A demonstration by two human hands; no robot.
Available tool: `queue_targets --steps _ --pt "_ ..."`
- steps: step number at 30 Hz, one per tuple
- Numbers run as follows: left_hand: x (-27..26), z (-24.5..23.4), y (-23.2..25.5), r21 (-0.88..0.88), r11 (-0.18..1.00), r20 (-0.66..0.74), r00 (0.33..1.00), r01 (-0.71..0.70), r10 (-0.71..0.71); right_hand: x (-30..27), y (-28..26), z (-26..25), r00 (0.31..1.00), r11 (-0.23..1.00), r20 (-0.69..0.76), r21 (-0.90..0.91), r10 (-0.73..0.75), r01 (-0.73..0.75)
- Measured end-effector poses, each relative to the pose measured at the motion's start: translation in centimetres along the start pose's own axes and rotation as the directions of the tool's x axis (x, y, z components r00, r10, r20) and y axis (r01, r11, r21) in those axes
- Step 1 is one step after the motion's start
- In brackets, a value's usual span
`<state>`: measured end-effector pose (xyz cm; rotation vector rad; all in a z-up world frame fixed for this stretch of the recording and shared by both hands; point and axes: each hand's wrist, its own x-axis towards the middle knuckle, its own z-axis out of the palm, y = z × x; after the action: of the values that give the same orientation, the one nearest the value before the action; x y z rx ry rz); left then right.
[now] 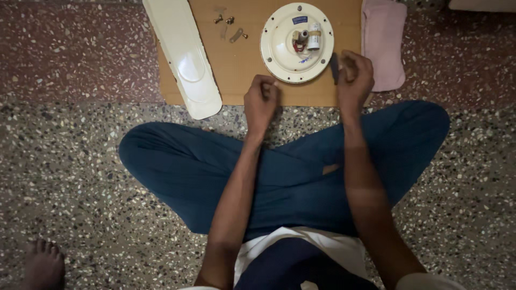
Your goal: The person sits on the floor and uses a screwdriver to tighten screws on a ceiling fan motor housing. They then use a brush to clean the motor housing and align a fan blade with the motor, preparing to attach it.
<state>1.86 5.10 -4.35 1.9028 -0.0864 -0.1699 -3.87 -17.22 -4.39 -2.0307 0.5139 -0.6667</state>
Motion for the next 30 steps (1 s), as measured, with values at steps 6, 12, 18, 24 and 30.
queue_targets --steps 6,12,18,24,30 --pt "-0.2 0.2 -0.2 0.02 0.999 -0.026 0.999 0.027 -0.027 0.0 0.0 -0.1 0.998 0.996 -0.002 -0.066 0.057 -0.057" --pt "0.0 -0.3 -1.1 0.041 0.999 -0.029 0.999 -0.015 0.016 0.0 -0.1 0.1 0.986 0.983 0.074 0.096 0.149 -0.156" --pt "-0.1 0.2 -2.2 0.048 0.998 -0.004 0.999 -0.047 0.047 -0.6 0.4 0.2 0.976 0.974 0.163 0.156 0.142 -0.167" --pt "3.4 0.2 -3.6 -0.019 1.0 0.014 1.0 -0.001 0.001 -0.8 1.2 0.7 0.937 0.898 0.252 0.308 0.24 -0.313" --pt "6.3 1.7 -5.0 -0.35 0.921 0.075 0.985 0.173 -0.157 -0.6 1.1 0.8 0.954 0.948 0.219 0.198 0.207 -0.251"
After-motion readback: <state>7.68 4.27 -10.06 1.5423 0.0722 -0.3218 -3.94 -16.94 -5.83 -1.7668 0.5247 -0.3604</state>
